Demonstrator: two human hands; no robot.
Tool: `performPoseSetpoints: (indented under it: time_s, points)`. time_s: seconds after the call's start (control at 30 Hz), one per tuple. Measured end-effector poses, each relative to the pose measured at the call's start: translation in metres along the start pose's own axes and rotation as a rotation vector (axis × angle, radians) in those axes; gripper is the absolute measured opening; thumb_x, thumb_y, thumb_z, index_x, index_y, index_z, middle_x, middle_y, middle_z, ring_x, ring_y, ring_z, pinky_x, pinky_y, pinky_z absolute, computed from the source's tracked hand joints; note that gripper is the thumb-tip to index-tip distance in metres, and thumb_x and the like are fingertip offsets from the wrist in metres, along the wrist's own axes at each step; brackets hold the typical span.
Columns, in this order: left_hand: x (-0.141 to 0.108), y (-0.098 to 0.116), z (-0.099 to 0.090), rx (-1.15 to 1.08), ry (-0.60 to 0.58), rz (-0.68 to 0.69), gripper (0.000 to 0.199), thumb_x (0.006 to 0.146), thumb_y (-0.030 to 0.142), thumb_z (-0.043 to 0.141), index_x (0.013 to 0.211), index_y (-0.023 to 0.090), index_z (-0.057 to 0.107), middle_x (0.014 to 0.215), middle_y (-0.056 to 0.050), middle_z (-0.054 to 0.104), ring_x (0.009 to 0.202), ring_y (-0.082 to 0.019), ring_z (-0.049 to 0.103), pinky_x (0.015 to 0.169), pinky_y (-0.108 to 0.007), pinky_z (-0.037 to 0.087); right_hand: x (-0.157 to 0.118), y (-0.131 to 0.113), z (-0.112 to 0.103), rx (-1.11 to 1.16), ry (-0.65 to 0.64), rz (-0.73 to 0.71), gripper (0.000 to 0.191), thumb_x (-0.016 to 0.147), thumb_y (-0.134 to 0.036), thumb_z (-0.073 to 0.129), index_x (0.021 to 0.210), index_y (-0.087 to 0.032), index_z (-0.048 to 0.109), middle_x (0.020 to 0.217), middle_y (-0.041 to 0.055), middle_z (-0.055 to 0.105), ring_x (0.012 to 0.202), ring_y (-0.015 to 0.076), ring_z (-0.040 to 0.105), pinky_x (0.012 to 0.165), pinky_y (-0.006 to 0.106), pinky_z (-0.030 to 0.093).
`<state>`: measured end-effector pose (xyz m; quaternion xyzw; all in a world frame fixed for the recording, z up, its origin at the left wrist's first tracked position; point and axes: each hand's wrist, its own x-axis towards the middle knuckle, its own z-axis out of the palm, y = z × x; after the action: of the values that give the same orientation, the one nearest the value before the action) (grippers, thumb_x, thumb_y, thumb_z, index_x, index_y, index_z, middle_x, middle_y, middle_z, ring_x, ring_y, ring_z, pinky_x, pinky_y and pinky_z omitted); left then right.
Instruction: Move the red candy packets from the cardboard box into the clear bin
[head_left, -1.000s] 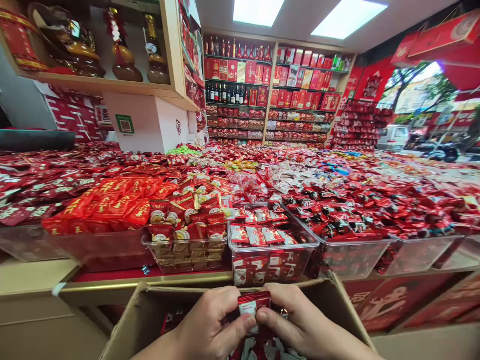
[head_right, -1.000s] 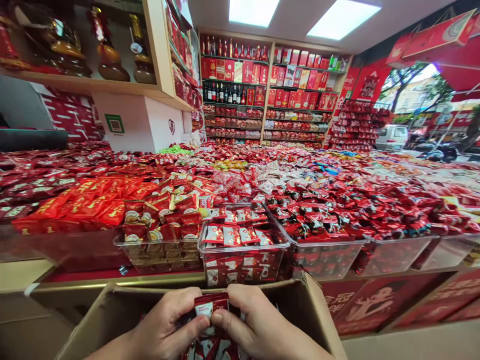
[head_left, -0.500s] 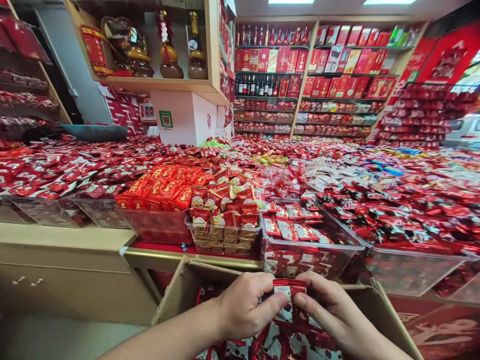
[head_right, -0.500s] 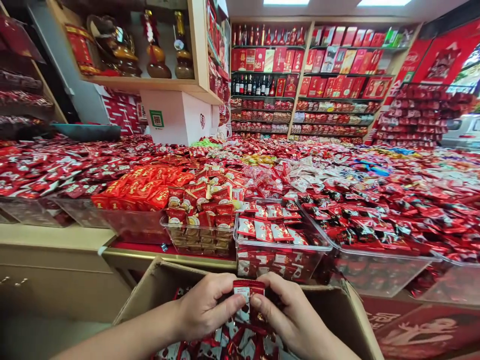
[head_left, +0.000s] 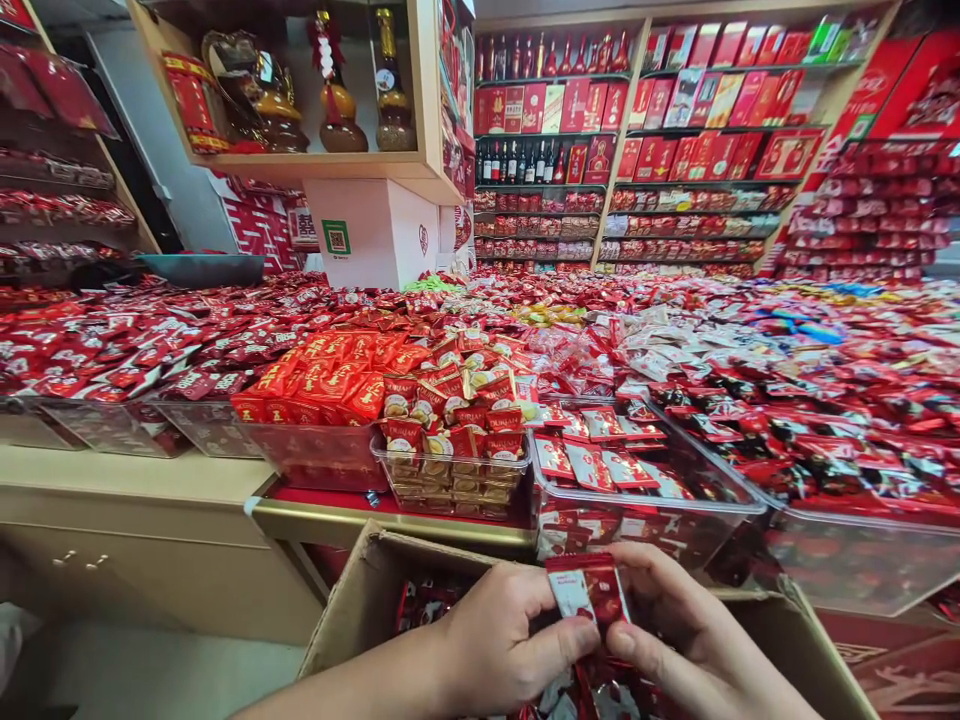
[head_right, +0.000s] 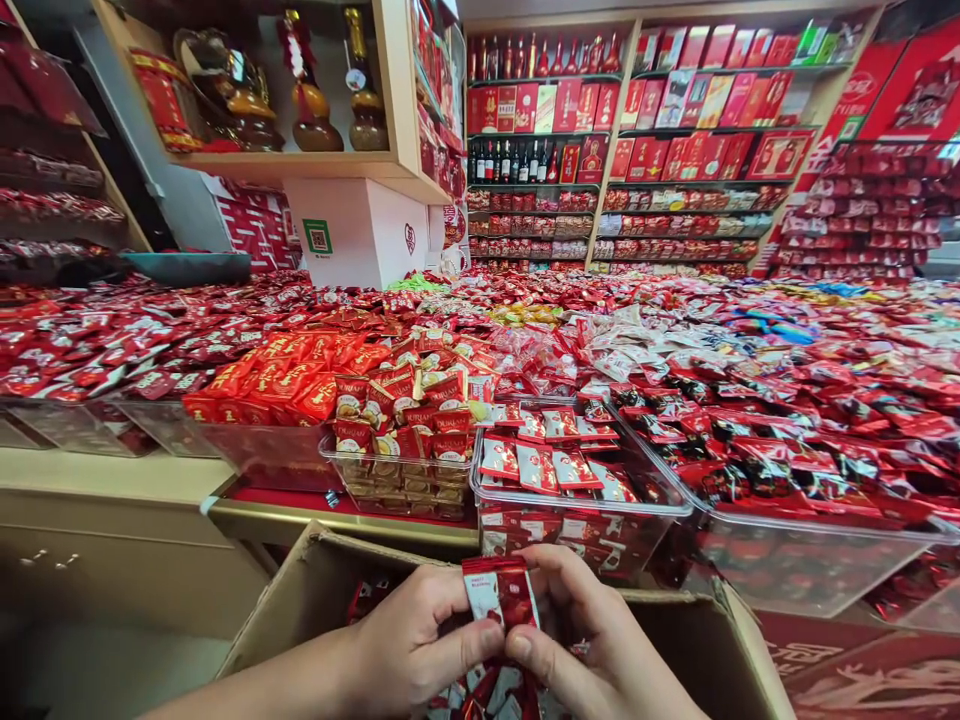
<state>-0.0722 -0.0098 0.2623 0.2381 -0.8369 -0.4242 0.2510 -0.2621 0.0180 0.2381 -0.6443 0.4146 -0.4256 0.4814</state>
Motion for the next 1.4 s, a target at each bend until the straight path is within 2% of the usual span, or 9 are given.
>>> performPoseSetpoints:
  time_s: [0.07,0.27,0.37,0.47,0.6,0.8,1.0,1.23,1.4]
  points:
    - [0.001,-0.001,0.001,-0.028,0.015,0.000,0.025,0.089,0.028,0.039,0.088,0.013,0.059,0.083,-0.004,0.058,0.078,-0.017,0.053,0.075,-0.023,0.041,-0.001,0.000,0.004,0.130,0.054,0.043,0.040,0.077,-0.038,0.060,0.111,-0.027,0.043,0.085,0.0038,0.060,0.074,0.0178,0.056,0.067,0.030,0.046]
    - [0.002,-0.009,0.001,-0.035,0.013,-0.018,0.043,0.090,0.047,0.032,0.079,0.013,0.057,0.071,0.000,0.052,0.065,-0.012,0.046,0.062,-0.020,0.038,-0.002,-0.004,0.012,0.280,0.100,0.066,0.036,0.076,-0.039,0.063,0.100,-0.024,0.041,0.070,-0.0005,0.058,0.066,0.0147,0.056,0.061,0.028,0.045]
    - [0.001,-0.012,-0.001,0.093,-0.028,-0.095,0.047,0.091,0.045,0.028,0.073,0.014,0.058,0.063,0.001,0.052,0.057,-0.010,0.045,0.054,-0.018,0.036,0.007,-0.021,-0.009,0.135,0.315,-0.058,0.029,0.075,-0.037,0.063,0.092,-0.024,0.043,0.072,-0.0009,0.059,0.068,0.0144,0.058,0.060,0.026,0.046]
    - [-0.001,-0.022,0.002,0.328,-0.135,-0.092,0.032,0.090,0.036,0.039,0.076,0.017,0.061,0.067,0.000,0.061,0.059,-0.011,0.053,0.054,-0.018,0.037,0.037,-0.045,-0.050,-0.241,0.485,-0.204,0.021,0.072,-0.034,0.065,0.078,-0.021,0.049,0.069,-0.0007,0.058,0.063,0.0125,0.055,0.056,0.023,0.043]
    - [-0.001,-0.052,0.018,0.482,-0.326,0.074,0.013,0.083,0.027,0.055,0.088,0.021,0.065,0.080,-0.001,0.071,0.072,-0.013,0.064,0.060,-0.016,0.041,0.098,-0.058,-0.090,-0.537,0.373,-0.102,0.012,0.075,-0.028,0.058,0.074,-0.017,0.053,0.068,0.0010,0.060,0.062,0.0126,0.055,0.058,0.024,0.044]
    - [0.000,-0.083,0.031,0.646,-0.398,0.190,0.016,0.075,0.021,0.063,0.090,0.022,0.063,0.079,0.002,0.072,0.069,-0.014,0.066,0.051,-0.017,0.039,0.160,-0.042,-0.084,-0.821,0.304,0.156,0.013,0.072,-0.013,0.058,0.084,-0.013,0.059,0.070,0.0031,0.065,0.059,0.0128,0.058,0.053,0.022,0.042]
    - [-0.008,-0.083,0.029,0.672,-0.383,0.206,0.014,0.078,0.025,0.060,0.092,0.025,0.060,0.078,0.003,0.071,0.068,-0.013,0.065,0.047,-0.020,0.034,0.169,-0.032,-0.081,-1.023,0.265,0.181,0.014,0.072,-0.011,0.057,0.082,-0.011,0.066,0.078,0.0103,0.068,0.073,0.0197,0.061,0.061,0.026,0.041]
    - [-0.015,-0.084,0.028,0.663,-0.462,0.218,0.010,0.082,0.030,0.052,0.085,0.022,0.057,0.069,0.001,0.064,0.061,-0.014,0.060,0.044,-0.022,0.033,0.174,-0.017,-0.077,-1.177,0.229,0.062,0.017,0.072,-0.008,0.053,0.074,-0.013,0.069,0.079,0.0114,0.068,0.079,0.0231,0.062,0.067,0.027,0.041]
    - [-0.024,-0.086,0.036,0.649,-0.571,-0.081,0.020,0.084,0.029,0.048,0.096,0.020,0.060,0.089,-0.009,0.064,0.078,-0.024,0.062,0.056,-0.026,0.042,0.168,-0.028,-0.079,-1.201,0.348,-0.070,0.018,0.076,-0.013,0.052,0.088,-0.011,0.065,0.094,0.0152,0.062,0.086,0.0230,0.058,0.073,0.029,0.042]
